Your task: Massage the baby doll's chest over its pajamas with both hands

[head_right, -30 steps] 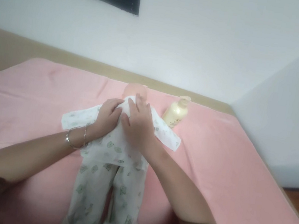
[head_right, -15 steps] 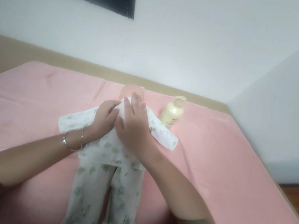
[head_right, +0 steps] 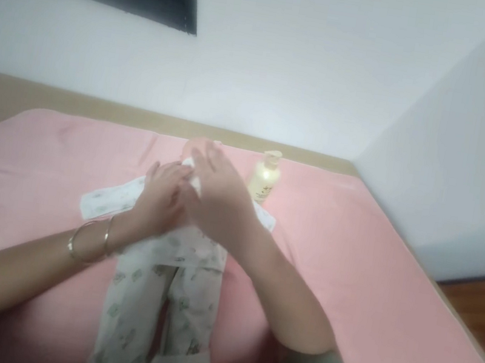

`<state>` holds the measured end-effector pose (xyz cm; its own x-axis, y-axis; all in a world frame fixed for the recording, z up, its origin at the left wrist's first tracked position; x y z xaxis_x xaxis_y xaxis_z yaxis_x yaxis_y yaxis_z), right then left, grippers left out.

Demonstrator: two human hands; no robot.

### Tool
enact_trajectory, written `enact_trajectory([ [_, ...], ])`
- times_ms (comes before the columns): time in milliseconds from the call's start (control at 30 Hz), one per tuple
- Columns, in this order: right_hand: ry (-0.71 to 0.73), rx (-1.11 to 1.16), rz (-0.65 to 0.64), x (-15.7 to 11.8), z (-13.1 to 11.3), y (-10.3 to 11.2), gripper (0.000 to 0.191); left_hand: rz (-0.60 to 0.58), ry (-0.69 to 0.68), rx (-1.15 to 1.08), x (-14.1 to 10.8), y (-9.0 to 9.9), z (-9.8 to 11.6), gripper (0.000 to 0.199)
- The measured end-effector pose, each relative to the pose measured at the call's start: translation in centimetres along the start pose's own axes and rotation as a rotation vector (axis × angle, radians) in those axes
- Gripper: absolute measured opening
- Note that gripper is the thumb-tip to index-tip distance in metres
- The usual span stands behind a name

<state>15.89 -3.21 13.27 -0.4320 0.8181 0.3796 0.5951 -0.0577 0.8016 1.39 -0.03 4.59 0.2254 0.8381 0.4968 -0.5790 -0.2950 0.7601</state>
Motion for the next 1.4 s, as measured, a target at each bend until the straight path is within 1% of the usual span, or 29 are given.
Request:
enact_trajectory([
  [67, -0.05, -0.018, 0.141, 0.4, 1.8, 2.7, 0.053, -0.036, -0.03, -0.223, 0.4, 0.6, 1.4, 0.049],
  [100, -0.074, -0.046, 0.213, 0.6, 2.9, 3.9, 0.053, -0.046, -0.009, -0.363, 1.0, 0.8, 2.0, 0.051],
  [167, -0.124, -0.135, 0.343, 1.0, 5.3, 5.7, 0.056, -0.074, 0.109, -0.655, 3.0, 0.7, 2.8, 0.051],
  [233, -0.193, -0.226, 0.408, 1.7, 7.5, 6.3, 0.059, -0.149, 0.253, -0.921, 5.7, -0.1, 3.7, 0.054],
  [267, -0.23, -0.259, 0.419, 2.0, 8.5, 6.2, 0.059, -0.212, 0.309, -1.007, 7.1, -0.7, 4.3, 0.059],
  [300, -0.257, -0.285, 0.415, 2.4, 9.3, 5.9, 0.06, -0.242, 0.347, -1.062, 8.5, -1.3, 4.8, 0.061],
  [400, -0.293, -0.329, 0.397, 3.3, 10.6, 4.5, 0.059, -0.208, 0.413, -1.163, 12.0, -2.8, 6.0, 0.06],
  [467, -0.31, -0.347, 0.376, 3.5, 11.1, 3.5, 0.059, -0.237, 0.433, -1.207, 13.3, -3.7, 6.7, 0.058],
  [533, -0.314, -0.365, 0.345, 3.6, 11.4, 2.7, 0.058, -0.309, 0.442, -1.253, 13.9, -4.5, 7.5, 0.058],
  [600, -0.298, -0.382, 0.329, 3.7, 11.7, 2.3, 0.056, -0.363, 0.475, -1.314, 13.9, -4.9, 8.1, 0.059],
  [667, -0.295, -0.39, 0.344, 3.7, 11.9, 2.1, 0.051, -0.39, 0.546, -1.371, 13.6, -4.9, 8.5, 0.06],
  [733, -0.321, -0.388, 0.362, 3.8, 12.2, 2.0, 0.048, -0.394, 0.619, -1.394, 13.1, -4.7, 8.7, 0.06],
  [833, -0.361, -0.39, 0.384, 4.1, 12.3, 2.0, 0.049, -0.352, 0.66, -1.359, 12.0, -3.6, 8.0, 0.058],
  [900, -0.396, -0.377, 0.405, 4.4, 12.2, 1.9, 0.049, -0.274, 0.624, -1.298, 10.7, -2.2, 6.8, 0.053],
  [1000, -0.472, -0.341, 0.429, 4.8, 12.1, 1.7, 0.045, -0.106, 0.502, -1.16, 8.3, 1.1, 4.6, 0.048],
  [1067, -0.515, -0.334, 0.432, 5.0, 11.9, 1.5, 0.042, -0.042, 0.423, -1.034, 6.7, 3.6, 3.2, 0.045],
  [1167, -0.547, -0.343, 0.429, 5.0, 11.8, 1.2, 0.043, 0.055, 0.402, -0.856, 4.9, 7.1, 1.2, 0.041],
  [1233, -0.549, -0.341, 0.429, 4.9, 11.8, 1.2, 0.044, 0.11, 0.401, -0.762, 4.2, 8.8, -0.1, 0.039],
  [1300, -0.546, -0.334, 0.419, 4.8, 11.9, 1.3, 0.044, 0.139, 0.383, -0.707, 3.8, 9.8, -1.5, 0.039],
  [1400, -0.557, -0.299, 0.377, 4.8, 12.2, 1.7, 0.045, 0.181, 0.357, -0.696, 3.4, 10.4, -3.5, 0.043],
])
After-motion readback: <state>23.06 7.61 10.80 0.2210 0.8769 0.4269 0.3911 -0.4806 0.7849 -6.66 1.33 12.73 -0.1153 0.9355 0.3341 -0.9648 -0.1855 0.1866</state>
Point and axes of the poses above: each hand's wrist, its own x-axis towards the middle knuckle, its own y-axis out of the back of the hand, z = x × y, the point moved 4 cm from there along x, towards the middle knuckle, and after that the axes turned 6 degrees about x, right-handed, at the moved point
